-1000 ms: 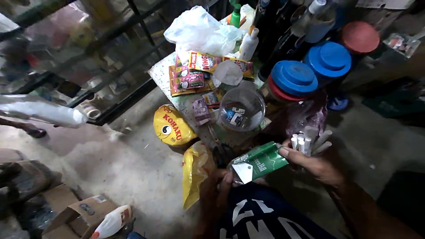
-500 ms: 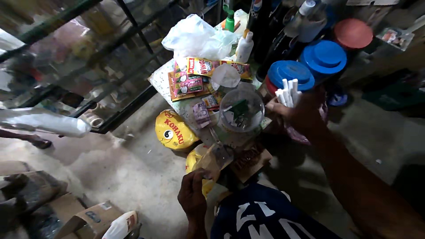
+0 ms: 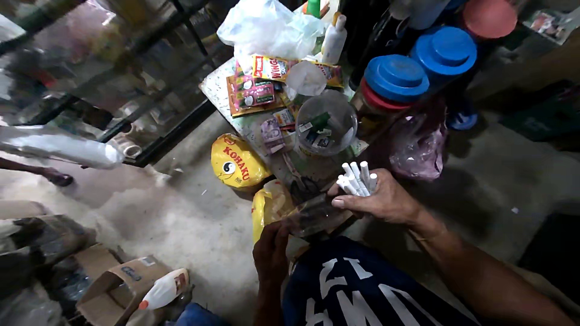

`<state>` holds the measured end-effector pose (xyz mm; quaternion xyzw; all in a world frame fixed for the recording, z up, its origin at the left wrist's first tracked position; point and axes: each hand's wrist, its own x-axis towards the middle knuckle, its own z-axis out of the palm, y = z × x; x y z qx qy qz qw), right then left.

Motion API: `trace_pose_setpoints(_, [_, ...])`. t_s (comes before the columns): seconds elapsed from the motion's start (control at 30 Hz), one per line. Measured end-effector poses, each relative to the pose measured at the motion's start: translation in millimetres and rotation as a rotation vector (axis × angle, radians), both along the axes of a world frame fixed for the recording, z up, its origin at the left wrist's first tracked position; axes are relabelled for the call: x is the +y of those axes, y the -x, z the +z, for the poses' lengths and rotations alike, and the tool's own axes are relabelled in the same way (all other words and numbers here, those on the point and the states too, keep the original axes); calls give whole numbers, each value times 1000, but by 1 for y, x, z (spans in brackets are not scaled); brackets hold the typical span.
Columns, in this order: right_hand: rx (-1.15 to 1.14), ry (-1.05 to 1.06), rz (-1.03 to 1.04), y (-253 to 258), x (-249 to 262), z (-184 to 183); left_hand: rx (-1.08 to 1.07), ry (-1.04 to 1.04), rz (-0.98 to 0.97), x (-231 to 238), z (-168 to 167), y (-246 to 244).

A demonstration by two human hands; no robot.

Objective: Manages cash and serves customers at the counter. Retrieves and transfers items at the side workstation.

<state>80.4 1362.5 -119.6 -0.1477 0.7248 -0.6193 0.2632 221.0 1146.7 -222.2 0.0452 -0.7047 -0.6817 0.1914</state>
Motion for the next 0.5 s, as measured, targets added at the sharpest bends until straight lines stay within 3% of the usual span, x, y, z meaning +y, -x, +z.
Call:
trace_pose_setpoints(0.4, [153,-105,133,-75,57,-19,-60,105,-36,63,2,-89])
trace_pose_setpoints(0.5, [97,-119,139,-101,65,-21,-66,342,57,66,3,-116])
